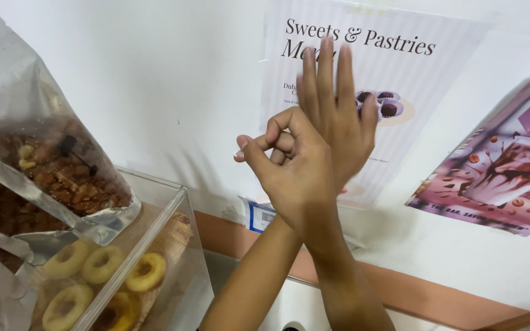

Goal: Tape a sweets and pastries menu poster to the wall near a counter.

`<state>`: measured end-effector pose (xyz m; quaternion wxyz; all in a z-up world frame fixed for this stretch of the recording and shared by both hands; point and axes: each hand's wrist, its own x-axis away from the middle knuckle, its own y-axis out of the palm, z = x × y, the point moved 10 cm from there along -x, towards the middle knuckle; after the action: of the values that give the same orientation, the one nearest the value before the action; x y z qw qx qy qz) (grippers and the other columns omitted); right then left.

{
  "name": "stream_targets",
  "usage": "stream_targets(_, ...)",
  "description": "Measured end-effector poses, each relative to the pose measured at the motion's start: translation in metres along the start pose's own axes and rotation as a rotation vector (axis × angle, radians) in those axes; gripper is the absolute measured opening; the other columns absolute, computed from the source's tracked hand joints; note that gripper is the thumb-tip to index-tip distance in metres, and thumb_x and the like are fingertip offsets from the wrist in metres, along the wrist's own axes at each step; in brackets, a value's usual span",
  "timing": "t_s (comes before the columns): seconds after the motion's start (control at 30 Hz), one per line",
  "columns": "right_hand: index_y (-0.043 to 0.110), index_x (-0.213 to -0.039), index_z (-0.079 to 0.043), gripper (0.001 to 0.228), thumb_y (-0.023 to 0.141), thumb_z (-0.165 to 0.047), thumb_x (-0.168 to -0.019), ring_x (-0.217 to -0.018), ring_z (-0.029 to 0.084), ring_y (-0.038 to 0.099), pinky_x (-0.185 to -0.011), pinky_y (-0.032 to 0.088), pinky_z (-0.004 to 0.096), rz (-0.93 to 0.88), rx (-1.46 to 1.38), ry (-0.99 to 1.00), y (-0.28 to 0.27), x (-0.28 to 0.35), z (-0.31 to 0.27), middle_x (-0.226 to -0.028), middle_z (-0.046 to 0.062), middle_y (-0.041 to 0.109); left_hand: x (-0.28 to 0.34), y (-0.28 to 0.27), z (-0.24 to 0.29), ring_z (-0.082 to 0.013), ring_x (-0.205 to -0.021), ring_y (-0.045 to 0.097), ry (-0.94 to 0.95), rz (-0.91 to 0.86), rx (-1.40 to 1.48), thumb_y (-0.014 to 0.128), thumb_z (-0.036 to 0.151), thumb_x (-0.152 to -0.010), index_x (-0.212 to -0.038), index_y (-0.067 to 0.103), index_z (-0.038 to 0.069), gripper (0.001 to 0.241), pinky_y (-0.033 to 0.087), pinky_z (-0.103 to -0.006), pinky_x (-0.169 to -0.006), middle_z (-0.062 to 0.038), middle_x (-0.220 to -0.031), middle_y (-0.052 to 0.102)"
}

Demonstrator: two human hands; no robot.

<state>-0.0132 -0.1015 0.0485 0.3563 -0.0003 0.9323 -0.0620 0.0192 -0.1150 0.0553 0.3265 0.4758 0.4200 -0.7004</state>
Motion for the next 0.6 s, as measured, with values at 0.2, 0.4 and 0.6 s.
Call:
stream_targets(0.2,0.048,-0.089,-0.006,0.027,0.074,-0.005,-0.093,-0.052,-0.001,0.036,-0.046,0.031,0.018,0.014,0.015,-0.006,-0.002,0.003,-0.013,-0.075,0.005,0.077,-0.063,0.008,-0.004,-0.0426,-0.165,0.014,-0.050,0.084,0.106,0.053,0.045,-0.108,-0.160,0.020,-0.005,0.079,0.028,-0.0574,-0.139,-0.025,-0.171,0.017)
stream_targets(0.4,0.048,-0.093,-0.007,0.025,0.073,-0.003,-0.093,-0.057,-0.003,0.052,-0.050,0.036,0.017,-0.035,-0.101,0.077,0.001,-0.002,-0.005,-0.073,0.004,0.067,-0.067,0.001,-0.016,-0.0418,-0.166,0.014,-0.170,0.198,0.113,0.045,0.052,-0.105,-0.160,0.018,-0.009,0.086,0.024,-0.0513,-0.131,-0.028,-0.171,0.017)
stream_targets(0.6,0.047,-0.093,-0.007,0.027,0.074,-0.008,-0.091,-0.052,-0.002,0.047,-0.047,0.037,0.018,-0.047,-0.030,0.194,0.001,-0.002,0.002,-0.075,0.005,0.076,-0.056,0.006,-0.023,-0.0429,-0.158,0.009,-0.234,0.285,0.125,0.039,0.052,-0.114,-0.160,0.011,-0.013,0.084,0.018,-0.0517,-0.132,-0.031,-0.169,0.012)
